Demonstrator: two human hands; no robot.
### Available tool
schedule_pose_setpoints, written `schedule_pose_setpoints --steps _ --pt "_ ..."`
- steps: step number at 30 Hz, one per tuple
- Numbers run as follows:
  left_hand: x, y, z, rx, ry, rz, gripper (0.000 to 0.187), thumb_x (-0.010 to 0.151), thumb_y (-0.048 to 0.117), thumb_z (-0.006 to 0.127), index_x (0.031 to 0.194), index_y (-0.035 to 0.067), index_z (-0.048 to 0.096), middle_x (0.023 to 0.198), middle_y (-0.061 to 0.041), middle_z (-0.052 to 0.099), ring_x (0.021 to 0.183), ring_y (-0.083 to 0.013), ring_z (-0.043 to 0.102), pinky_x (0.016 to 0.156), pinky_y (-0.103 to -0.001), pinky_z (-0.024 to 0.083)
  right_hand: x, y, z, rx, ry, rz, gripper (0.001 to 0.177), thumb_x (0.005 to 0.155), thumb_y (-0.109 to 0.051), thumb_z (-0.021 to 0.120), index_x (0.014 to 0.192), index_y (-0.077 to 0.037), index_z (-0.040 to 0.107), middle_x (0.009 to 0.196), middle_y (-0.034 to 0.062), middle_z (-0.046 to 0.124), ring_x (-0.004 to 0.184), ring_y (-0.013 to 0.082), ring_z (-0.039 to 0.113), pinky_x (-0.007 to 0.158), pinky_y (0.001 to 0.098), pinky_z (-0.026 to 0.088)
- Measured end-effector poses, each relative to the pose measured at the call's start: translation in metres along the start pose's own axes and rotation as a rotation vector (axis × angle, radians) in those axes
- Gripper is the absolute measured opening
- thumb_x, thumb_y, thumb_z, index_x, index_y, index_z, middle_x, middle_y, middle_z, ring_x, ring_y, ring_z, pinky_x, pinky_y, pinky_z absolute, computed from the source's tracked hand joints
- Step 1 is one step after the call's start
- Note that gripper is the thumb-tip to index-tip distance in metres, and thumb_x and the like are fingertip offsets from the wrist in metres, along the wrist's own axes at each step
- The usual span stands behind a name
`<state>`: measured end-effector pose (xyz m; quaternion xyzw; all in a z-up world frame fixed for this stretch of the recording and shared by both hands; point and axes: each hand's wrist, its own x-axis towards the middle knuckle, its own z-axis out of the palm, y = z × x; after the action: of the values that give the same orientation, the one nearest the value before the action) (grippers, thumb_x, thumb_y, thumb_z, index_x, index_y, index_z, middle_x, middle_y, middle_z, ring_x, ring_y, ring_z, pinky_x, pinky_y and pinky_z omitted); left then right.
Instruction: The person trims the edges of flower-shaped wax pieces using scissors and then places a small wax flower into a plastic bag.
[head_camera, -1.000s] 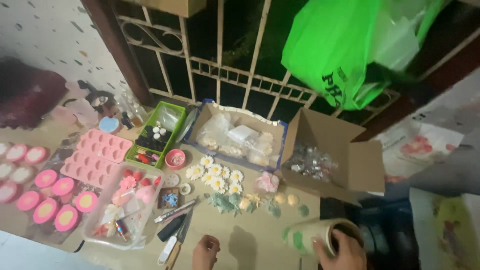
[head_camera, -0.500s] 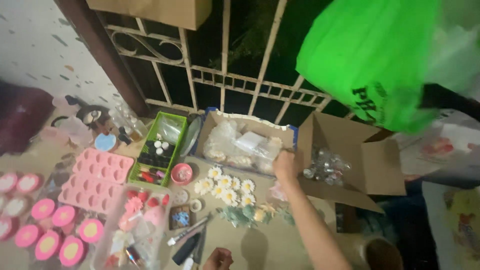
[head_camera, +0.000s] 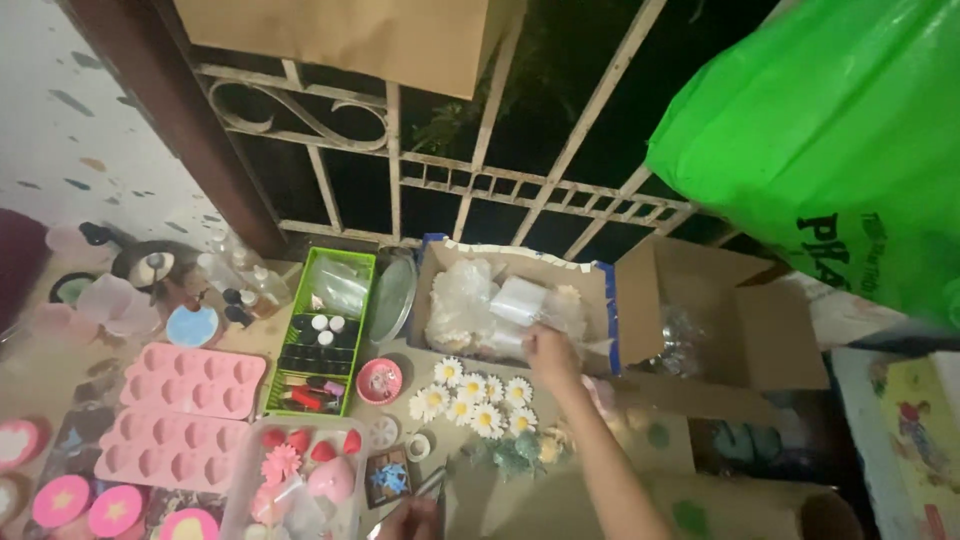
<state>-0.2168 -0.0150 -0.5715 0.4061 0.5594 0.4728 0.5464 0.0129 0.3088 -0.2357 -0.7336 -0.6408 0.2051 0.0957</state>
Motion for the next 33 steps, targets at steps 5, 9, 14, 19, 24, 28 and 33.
schedule_pose_setpoints --steps 5,9,14,19,24,28,33 --pt "0.061 0.307 0.03 0.151 -0.001 0.284 0.078 0.069 0.015 0.089 0.136 -0.001 0.053 0.129 -0.017 0.065 0.12 -0.0248 0.062 0.099 -0.039 0.049 -0.1 0.044 -0.027 0.591 -0.159 -0.228 0.011 0.095 -0.009 0.063 0.105 -0.005 0.067 0.087 0.0059 0.076 0.077 0.0129 0.069 0.067 0.0319 0.054" --pt "0.064 0.349 0.065 0.4 -0.171 0.637 0.072 0.071 0.023 0.086 0.131 -0.007 0.061 0.125 -0.023 0.066 0.115 -0.0282 0.061 0.098 -0.041 0.049 -0.159 0.084 -0.009 0.811 -0.419 -0.082 0.009 0.099 -0.012 0.066 0.103 -0.005 0.069 0.079 0.0037 0.068 0.067 0.0101 0.062 0.06 0.0311 0.051" --pt "0.048 0.284 0.094 0.187 -0.278 -0.095 0.022 0.091 0.019 0.075 0.099 -0.002 0.082 0.073 -0.007 0.07 0.068 -0.0114 0.058 0.062 -0.028 0.048 -0.112 0.24 0.063 0.749 -0.095 0.384 0.017 0.099 -0.02 0.062 0.104 -0.007 0.071 0.081 0.0042 0.069 0.067 0.0136 0.061 0.062 0.0333 0.05" --pt "0.032 0.273 0.116 -0.078 -0.213 -0.127 0.015 0.083 0.007 0.074 0.095 -0.001 0.08 0.076 -0.001 0.077 0.068 -0.0085 0.067 0.061 -0.024 0.054 -0.027 0.375 0.138 0.285 0.105 0.656 0.019 0.097 -0.019 0.065 0.102 -0.001 0.069 0.083 0.008 0.067 0.073 0.0194 0.062 0.065 0.0394 0.053" --pt "0.025 0.267 0.119 -0.286 -0.243 -0.101 0.012 0.082 0.002 0.084 0.086 -0.001 0.072 0.082 -0.006 0.076 0.075 -0.0111 0.068 0.064 -0.026 0.053 0.006 0.394 0.161 -0.269 0.14 0.477 0.031 0.089 -0.034 0.073 0.104 -0.008 0.073 0.096 0.0068 0.071 0.086 0.021 0.07 0.076 0.0368 0.058" --pt "0.022 0.302 0.121 -0.362 -0.291 -0.119 0.014 0.079 0.001 0.081 0.089 0.003 0.071 0.086 -0.006 0.079 0.079 -0.012 0.071 0.068 -0.028 0.056 0.0 0.364 0.135 -0.311 0.152 0.471 0.039 0.084 -0.039 0.075 0.108 -0.009 0.074 0.105 0.0096 0.073 0.094 0.0245 0.072 0.079 0.0391 0.059" --pt "0.01 0.342 0.118 -0.258 -0.278 -0.008 0.014 0.082 -0.002 0.084 0.089 0.0 0.071 0.086 -0.006 0.076 0.081 -0.0109 0.068 0.074 -0.026 0.054 -0.024 0.344 0.12 -0.335 0.231 0.422 0.054 0.081 -0.044 0.076 0.119 -0.005 0.071 0.105 0.0139 0.076 0.095 0.0294 0.074 0.075 0.0421 0.061"
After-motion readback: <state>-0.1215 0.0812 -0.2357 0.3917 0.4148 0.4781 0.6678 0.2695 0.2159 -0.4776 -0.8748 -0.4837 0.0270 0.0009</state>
